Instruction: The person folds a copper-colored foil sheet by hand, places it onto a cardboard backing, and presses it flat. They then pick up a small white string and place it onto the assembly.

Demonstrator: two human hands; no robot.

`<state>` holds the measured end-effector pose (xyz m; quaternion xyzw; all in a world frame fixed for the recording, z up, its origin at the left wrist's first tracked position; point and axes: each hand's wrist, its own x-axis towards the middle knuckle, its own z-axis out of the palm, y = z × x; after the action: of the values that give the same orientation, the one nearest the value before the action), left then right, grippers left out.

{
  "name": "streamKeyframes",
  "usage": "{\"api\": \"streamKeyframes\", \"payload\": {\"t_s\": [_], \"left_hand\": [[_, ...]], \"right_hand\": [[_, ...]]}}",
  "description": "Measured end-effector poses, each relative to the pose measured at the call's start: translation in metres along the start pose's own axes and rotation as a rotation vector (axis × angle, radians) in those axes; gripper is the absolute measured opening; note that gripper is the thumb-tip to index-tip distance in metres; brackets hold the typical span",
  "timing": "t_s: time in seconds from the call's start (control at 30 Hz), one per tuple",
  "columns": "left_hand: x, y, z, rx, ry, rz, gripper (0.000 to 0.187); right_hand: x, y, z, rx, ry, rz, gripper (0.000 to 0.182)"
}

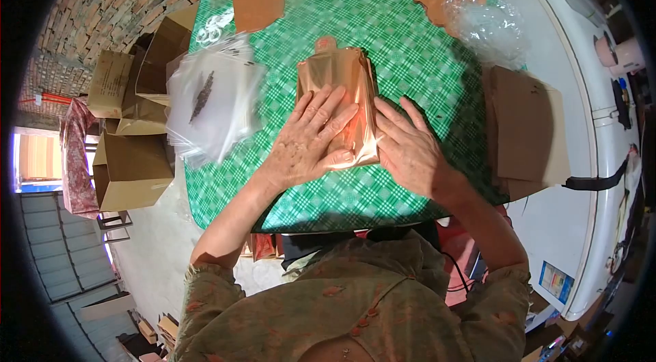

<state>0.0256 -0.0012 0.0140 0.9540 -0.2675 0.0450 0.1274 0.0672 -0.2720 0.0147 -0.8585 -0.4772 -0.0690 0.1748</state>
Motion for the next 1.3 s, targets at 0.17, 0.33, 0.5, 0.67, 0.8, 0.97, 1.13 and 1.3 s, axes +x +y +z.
{"api": "streamKeyframes", "payload": {"t_s": [0.17,0.33,0.5,0.67,0.8,0.97,1.13,1.3], "left_hand": [[0.001,0.0,0.002,-0.008,0.002,0.004,0.078],[0.001,0.0,0.001,-0.018,0.026,0.012,0.078],[0.0,0.0,0.001,-0.015,0.022,0.005,0.078],[0.0,0.0,0.002,-0.04,-0.009,-0.021,0.077],[0.0,0.0,0.001,-0.048,-0.002,-0.02,0.077],[-0.002,0.001,0.001,-0.037,0.008,-0.014,0.077],[-0.001,0.002,-0.001,-0.053,0.012,-0.016,0.077],[0.0,0.002,-0.001,-0.042,0.018,-0.008,0.078]], "right_hand": [[0.004,0.008,0.002,0.122,-0.032,-0.038,0.046],[0.005,0.021,0.006,0.267,0.054,-0.059,0.044],[0.004,0.025,0.006,0.23,0.128,-0.017,0.044],[0.006,0.019,0.006,0.181,0.099,-0.053,0.035],[0.011,0.018,0.009,0.179,0.109,-0.085,0.025],[0.016,0.017,0.009,0.341,0.209,-0.029,0.027],[0.022,0.014,0.001,0.318,0.33,0.044,0.031],[0.036,0.014,0.004,0.456,0.369,0.284,0.03]]}}
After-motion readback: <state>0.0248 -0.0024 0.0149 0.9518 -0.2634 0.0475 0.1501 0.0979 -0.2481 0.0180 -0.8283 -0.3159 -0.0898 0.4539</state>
